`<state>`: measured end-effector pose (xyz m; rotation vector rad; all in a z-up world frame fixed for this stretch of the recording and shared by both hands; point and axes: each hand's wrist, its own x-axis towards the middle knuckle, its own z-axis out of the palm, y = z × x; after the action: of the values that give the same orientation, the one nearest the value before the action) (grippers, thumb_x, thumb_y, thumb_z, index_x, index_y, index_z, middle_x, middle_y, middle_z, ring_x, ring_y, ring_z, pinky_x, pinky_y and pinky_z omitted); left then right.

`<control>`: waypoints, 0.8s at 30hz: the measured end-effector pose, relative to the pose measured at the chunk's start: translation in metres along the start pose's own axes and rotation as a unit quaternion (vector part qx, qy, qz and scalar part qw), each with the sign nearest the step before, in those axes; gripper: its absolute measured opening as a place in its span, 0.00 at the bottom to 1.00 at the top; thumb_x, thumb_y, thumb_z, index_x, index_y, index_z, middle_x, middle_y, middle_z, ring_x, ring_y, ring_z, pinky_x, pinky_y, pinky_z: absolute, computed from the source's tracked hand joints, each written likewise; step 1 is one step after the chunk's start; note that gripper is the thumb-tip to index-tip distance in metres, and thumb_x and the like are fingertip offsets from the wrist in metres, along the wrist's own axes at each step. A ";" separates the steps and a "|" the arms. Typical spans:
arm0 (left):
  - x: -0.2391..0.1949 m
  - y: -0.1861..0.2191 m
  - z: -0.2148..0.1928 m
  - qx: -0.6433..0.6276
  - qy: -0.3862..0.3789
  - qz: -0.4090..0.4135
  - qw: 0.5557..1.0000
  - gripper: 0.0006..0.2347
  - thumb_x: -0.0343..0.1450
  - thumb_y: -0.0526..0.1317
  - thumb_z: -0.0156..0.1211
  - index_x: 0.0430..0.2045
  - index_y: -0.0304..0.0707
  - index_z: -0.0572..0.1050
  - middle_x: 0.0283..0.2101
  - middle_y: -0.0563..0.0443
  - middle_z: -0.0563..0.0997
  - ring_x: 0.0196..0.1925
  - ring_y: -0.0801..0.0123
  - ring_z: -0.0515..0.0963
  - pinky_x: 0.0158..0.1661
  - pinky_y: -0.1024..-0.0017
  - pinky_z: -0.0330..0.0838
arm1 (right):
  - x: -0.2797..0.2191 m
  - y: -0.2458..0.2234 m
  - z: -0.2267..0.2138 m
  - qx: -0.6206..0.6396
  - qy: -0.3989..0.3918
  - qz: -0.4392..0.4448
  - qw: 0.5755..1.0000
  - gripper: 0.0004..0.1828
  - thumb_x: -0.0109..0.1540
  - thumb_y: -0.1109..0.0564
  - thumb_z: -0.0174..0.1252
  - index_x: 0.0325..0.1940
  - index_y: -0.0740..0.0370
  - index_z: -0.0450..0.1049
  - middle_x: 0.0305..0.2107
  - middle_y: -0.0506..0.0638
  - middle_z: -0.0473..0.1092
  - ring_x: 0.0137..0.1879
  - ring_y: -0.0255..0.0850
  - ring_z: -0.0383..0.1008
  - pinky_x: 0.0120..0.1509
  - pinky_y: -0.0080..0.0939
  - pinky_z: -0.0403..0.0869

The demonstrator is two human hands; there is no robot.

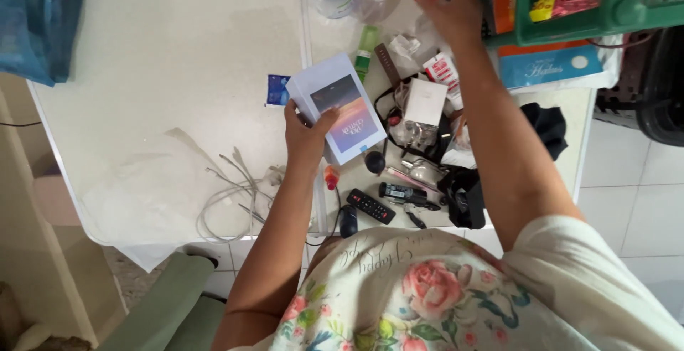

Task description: The person organizes various items on a white table, picking up and placing down a box, a snack pack, a red bottle, a small box, a green tube, a black spherical object, and a white bottle. They use a white cloth to wipe the black spherical object and place it in a green basket.

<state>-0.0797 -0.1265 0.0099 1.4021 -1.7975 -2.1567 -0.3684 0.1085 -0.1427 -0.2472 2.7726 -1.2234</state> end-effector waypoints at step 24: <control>0.027 0.000 -0.025 0.014 0.005 -0.073 0.997 0.38 0.63 0.38 0.70 0.66 0.32 0.52 0.50 0.38 0.75 0.48 0.61 0.80 0.43 0.67 0.79 | -0.003 -0.016 0.050 0.017 -0.032 -0.012 0.999 0.44 0.60 0.42 0.73 0.70 0.64 0.58 0.49 0.62 0.75 0.55 0.55 0.77 0.55 0.48 0.76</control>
<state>-0.0805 -0.1598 -0.0047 1.5943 -1.7819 -2.1939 -0.3559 0.0620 -0.1640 -0.3119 2.6999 -1.2427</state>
